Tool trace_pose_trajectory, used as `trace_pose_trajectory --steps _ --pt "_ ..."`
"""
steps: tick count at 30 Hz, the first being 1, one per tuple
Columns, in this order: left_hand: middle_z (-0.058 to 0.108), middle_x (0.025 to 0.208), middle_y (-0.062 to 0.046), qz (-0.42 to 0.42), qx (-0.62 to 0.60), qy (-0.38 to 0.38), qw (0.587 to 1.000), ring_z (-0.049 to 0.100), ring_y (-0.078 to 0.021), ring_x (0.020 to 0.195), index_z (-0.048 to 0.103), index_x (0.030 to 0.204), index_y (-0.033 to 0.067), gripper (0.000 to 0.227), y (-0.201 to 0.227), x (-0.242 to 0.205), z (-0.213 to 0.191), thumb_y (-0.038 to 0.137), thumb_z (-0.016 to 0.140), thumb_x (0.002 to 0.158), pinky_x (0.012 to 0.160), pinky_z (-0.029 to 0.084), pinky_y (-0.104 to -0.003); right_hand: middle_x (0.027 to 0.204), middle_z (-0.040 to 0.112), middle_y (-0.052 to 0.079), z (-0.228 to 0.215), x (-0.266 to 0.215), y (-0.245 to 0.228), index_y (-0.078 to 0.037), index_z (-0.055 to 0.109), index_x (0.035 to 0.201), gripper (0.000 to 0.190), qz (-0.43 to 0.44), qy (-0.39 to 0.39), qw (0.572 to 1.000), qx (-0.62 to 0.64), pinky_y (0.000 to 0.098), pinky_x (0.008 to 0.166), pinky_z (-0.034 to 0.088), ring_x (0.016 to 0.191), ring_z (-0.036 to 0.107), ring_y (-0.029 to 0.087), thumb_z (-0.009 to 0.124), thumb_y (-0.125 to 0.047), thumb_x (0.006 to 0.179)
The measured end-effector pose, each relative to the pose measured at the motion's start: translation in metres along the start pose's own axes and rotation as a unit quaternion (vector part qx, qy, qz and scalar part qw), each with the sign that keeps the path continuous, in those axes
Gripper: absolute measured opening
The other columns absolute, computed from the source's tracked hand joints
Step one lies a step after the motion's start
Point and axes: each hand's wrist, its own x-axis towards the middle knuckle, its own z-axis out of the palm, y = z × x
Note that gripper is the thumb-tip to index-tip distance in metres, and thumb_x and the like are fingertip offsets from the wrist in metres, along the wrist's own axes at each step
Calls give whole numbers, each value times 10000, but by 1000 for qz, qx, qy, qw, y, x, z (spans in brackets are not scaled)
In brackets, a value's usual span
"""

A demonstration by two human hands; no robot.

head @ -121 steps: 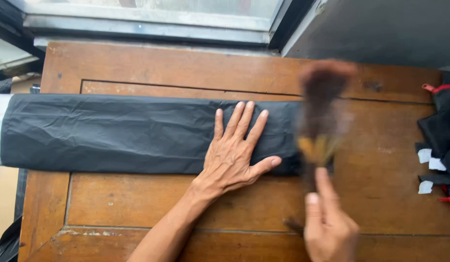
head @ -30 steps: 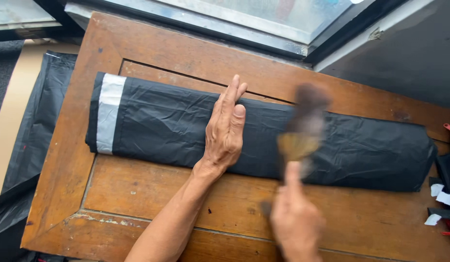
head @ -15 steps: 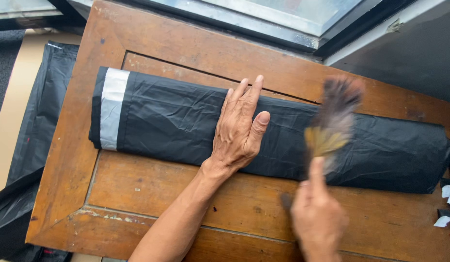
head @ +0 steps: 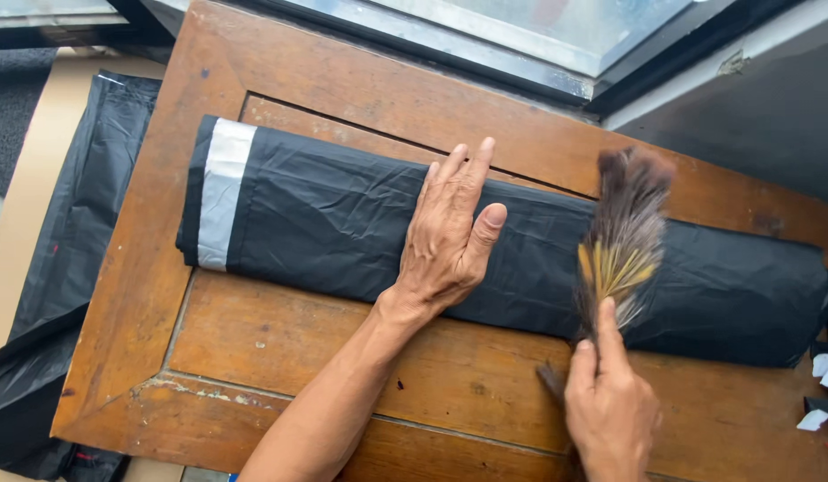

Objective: The person folds a black plastic sheet by hand on a wooden table, smoothing the surface and using a feather duster to clean it before placing it into a black bag.

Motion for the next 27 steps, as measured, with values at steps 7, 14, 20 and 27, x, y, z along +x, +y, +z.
trace_pose_trajectory --steps 7,14,20,27 --pt "395 1512 -97 25 -3 5 1000 360 -335 1447 313 1460 49 550 0 -2 -1 399 313 1035 1219 208 -553 680 690 119 29 -47 -66 -351 312 1475 630 -256 -27 966 28 556 532 461 541 638 389 462 -376 864" --pt "446 1424 -176 44 54 52 996 390 -381 1388 512 1281 70 351 52 -22 -39 174 549 948 1163 283 -548 921 609 159 8 0 -84 -117 615 961 369 -259 -93 949 152 534 709 415 847 574 411 362 -378 899" --pt "414 1414 -274 22 141 -35 989 357 -420 1357 483 1293 -55 458 40 -67 -28 96 457 861 1133 274 -508 1013 521 195 5 35 -101 -88 600 1308 380 -351 130 898 232 394 904 419 994 519 298 487 -174 955" --pt "420 1444 -229 72 83 -94 989 341 -381 1407 461 1302 -75 542 34 -69 -24 58 476 777 1168 264 -495 992 538 173 34 65 -77 -118 689 1268 331 -334 280 889 143 454 896 429 990 514 326 612 -209 959"
